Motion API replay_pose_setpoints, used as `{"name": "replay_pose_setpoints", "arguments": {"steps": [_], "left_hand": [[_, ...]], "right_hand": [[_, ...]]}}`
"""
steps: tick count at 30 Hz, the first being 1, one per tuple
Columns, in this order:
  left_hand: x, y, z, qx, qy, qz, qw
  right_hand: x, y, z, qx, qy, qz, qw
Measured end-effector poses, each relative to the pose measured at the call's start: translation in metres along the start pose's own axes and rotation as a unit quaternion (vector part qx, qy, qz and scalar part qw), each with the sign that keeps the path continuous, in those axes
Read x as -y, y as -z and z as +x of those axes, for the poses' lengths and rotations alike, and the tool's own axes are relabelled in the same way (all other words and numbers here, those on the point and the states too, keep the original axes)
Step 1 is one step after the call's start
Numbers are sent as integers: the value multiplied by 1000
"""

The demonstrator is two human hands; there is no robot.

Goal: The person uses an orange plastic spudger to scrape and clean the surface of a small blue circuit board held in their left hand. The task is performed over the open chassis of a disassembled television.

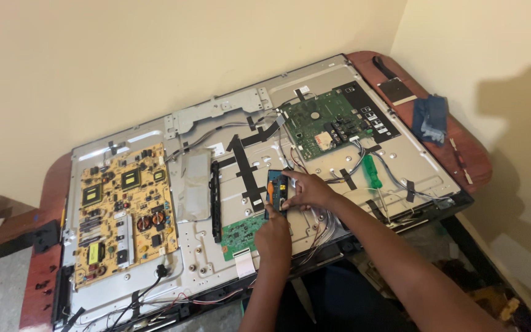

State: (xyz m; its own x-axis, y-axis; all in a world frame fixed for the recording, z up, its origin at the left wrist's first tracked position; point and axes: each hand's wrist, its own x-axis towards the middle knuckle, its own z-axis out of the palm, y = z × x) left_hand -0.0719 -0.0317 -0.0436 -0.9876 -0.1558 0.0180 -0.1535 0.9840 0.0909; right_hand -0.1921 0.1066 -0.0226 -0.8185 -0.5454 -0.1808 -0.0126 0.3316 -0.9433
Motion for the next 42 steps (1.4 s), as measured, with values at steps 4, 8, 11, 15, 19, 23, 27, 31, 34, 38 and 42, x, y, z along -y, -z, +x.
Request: {"name": "replay_pose_setpoints", "arguments": {"steps": [4, 8, 11, 15, 19, 23, 27, 31, 34, 38, 42], "left_hand": [[0, -4, -1, -18, -5, 15, 1000], [-1, -9, 0, -27, 14, -29, 999], [0, -11, -1, -43, 8, -27, 999], [0, -12, -2, -54, 5, 2, 999], [0, -12, -1, -51, 8, -2, 999], [-1, -11, -1, -28, 9, 4, 1000], [-2, -10, -2, -39, 4, 13, 999], [-2, -9, -3, -26, 2, 16, 1000], [-2, -8, -4, -45, 0, 8, 999], [-3, -7, -5, -40, -1, 5, 999], [-3, -7, -4, -41, -4, 8, 999]], "right_hand": [[0, 0, 0, 0, -12, -14, 1000], [0, 0, 0, -1, -13, -5, 1000], [-1, 0, 0, -5, -10, -14, 1000], [-2, 0, 0, -3, -6, -6, 1000], [0, 0, 0, -10, -19, -21, 1000], [1, -1, 0, -14, -18, -21, 1000], [0, -1, -1, -14, -14, -23, 1000], [0, -2, -1, -15, -13, -18, 1000], [1, -2, -1, -15, -16, -24, 999], [2, -1, -1, -18, -14, -33, 999], [2, -1, -1, -23, -23, -32, 999]]}}
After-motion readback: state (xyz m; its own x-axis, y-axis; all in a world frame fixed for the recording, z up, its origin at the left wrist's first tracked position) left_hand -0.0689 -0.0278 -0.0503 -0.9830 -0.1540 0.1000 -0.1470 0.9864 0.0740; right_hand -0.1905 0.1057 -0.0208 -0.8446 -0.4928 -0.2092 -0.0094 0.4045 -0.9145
